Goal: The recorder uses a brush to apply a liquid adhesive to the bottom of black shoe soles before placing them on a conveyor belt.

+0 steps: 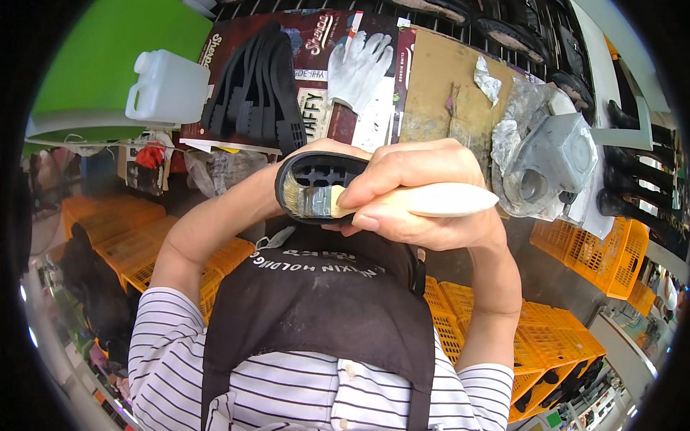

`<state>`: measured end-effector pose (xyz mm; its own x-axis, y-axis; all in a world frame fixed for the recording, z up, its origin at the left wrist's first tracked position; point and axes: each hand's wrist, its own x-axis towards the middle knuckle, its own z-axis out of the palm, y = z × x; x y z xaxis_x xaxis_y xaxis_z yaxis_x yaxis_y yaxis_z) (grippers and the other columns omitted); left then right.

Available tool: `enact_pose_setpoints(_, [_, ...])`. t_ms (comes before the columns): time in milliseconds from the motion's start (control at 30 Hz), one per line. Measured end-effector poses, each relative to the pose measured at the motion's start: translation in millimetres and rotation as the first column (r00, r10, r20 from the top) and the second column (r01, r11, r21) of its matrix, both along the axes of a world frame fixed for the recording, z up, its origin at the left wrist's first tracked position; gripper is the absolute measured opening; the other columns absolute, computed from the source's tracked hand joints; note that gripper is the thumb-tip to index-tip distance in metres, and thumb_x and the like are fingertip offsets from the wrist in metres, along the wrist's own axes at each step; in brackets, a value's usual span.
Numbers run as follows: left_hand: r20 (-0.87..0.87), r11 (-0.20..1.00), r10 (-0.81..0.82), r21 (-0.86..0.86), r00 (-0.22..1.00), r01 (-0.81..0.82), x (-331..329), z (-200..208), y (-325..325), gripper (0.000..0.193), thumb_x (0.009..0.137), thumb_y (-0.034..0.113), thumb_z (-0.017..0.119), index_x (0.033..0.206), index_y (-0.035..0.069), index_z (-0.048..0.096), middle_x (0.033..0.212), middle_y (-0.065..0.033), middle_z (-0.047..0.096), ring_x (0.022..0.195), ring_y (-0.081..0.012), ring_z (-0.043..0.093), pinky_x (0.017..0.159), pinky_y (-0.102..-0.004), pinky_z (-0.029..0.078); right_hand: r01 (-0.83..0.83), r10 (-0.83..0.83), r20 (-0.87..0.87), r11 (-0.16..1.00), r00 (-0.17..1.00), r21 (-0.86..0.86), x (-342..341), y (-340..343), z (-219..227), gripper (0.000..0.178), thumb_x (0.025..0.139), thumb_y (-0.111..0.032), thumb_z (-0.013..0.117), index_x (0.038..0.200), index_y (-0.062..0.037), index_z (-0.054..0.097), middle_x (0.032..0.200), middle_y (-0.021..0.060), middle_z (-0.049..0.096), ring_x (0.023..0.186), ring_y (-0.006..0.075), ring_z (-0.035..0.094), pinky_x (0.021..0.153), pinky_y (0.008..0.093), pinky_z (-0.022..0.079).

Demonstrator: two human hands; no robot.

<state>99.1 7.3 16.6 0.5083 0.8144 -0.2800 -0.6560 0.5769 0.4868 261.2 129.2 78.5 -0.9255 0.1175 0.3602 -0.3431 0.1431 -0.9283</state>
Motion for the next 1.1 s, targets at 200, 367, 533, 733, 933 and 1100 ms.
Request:
enact_pose_setpoints(200, [-0.098, 1.0, -0.003, 0.017, 0.995, 0.004, -0.6, 5.3, -0.3, 0.017, 0.077, 0.0, 0.064, 0.091, -0.009, 0.059, 0.068, -0.0197, 0.062, 0.051, -0.0219, 0.06, 0.037, -0.0264, 0.042, -0.197, 0.196, 0.044, 0.98, 0.98, 0.011, -14.0, 17.7, -5.5, 0.014, 0.076, -0.008, 0.07, 0.086, 0.002, 0.068, 0.078, 0.0129, 0.067, 0.067, 0.0209, 0.063, 0.06, 0.0293, 0.048])
enact_pose_setpoints(367, [-0.099, 0.995, -0.099, 0.012, 0.99, 0.1, -4.7, -11.5, 5.4, 0.013, 0.077, 0.004, 0.065, 0.086, -0.006, 0.062, 0.066, -0.019, 0.062, 0.048, -0.021, 0.058, 0.036, -0.0275, 0.04, -0.311, 0.308, 0.122, 0.95, 0.943, 0.004, -23.9, 28.3, -6.8, 0.017, 0.077, -0.01, 0.07, 0.085, 0.0038, 0.068, 0.077, 0.0133, 0.065, 0.066, 0.0217, 0.061, 0.059, 0.0296, 0.046])
enact_pose_setpoints(533, [-0.114, 0.986, -0.158, -0.073, 0.981, 0.15, -4.6, -17.2, 8.9, 0.015, 0.082, 0.008, 0.059, 0.084, -0.007, 0.06, 0.069, -0.0231, 0.062, 0.048, -0.0252, 0.058, 0.036, -0.0287, 0.039, -0.429, 0.412, 0.223, 0.903, 0.883, 0.031, -31.4, 38.7, -0.8, 0.013, 0.082, -0.01, 0.068, 0.089, 0.001, 0.069, 0.079, 0.01, 0.066, 0.074, 0.0181, 0.063, 0.065, 0.0289, 0.048])
enact_pose_setpoints(733, [0.077, 0.973, -0.178, -0.135, 0.981, 0.187, -4.7, -40.9, 5.2, 0.017, 0.084, 0.006, 0.058, 0.097, -0.005, 0.06, 0.073, -0.0146, 0.063, 0.055, -0.026, 0.063, 0.04, -0.0305, 0.046, -0.475, 0.455, 0.23, 0.879, 0.86, 0.037, -25.7, 40.7, -6.7, 0.012, 0.083, -0.008, 0.066, 0.088, 0.0017, 0.068, 0.079, 0.01, 0.065, 0.072, 0.0185, 0.062, 0.064, 0.0291, 0.047])
enact_pose_setpoints(933, [0.138, 0.934, -0.24, -0.236, 0.961, 0.267, -8.8, -27.7, 10.0, 0.03, 0.092, 0.019, 0.047, 0.099, -0.008, 0.059, 0.07, -0.0212, 0.062, 0.05, -0.0276, 0.06, 0.039, -0.0302, 0.044, -0.465, 0.427, 0.333, 0.884, 0.84, 0.039, -8.1, 43.9, -7.3, 0.012, 0.081, -0.005, 0.066, 0.088, 0.0033, 0.068, 0.08, 0.0118, 0.065, 0.072, 0.0214, 0.06, 0.062, 0.0308, 0.046])
enact_pose_setpoints(1100, [0.207, 0.927, -0.259, -0.223, 0.944, 0.303, -22.3, -37.0, 9.1, 0.063, 0.098, 0.041, 0.025, 0.104, -0.015, 0.054, 0.074, -0.0358, 0.058, 0.053, -0.0361, 0.058, 0.042, -0.0318, 0.047, -0.412, 0.326, 0.388, 0.896, 0.862, 0.165, 18.0, 47.6, -7.5, 0.01, 0.079, -0.004, 0.066, 0.085, 0.0036, 0.067, 0.078, 0.0126, 0.063, 0.069, 0.0238, 0.059, 0.06, 0.0325, 0.044])
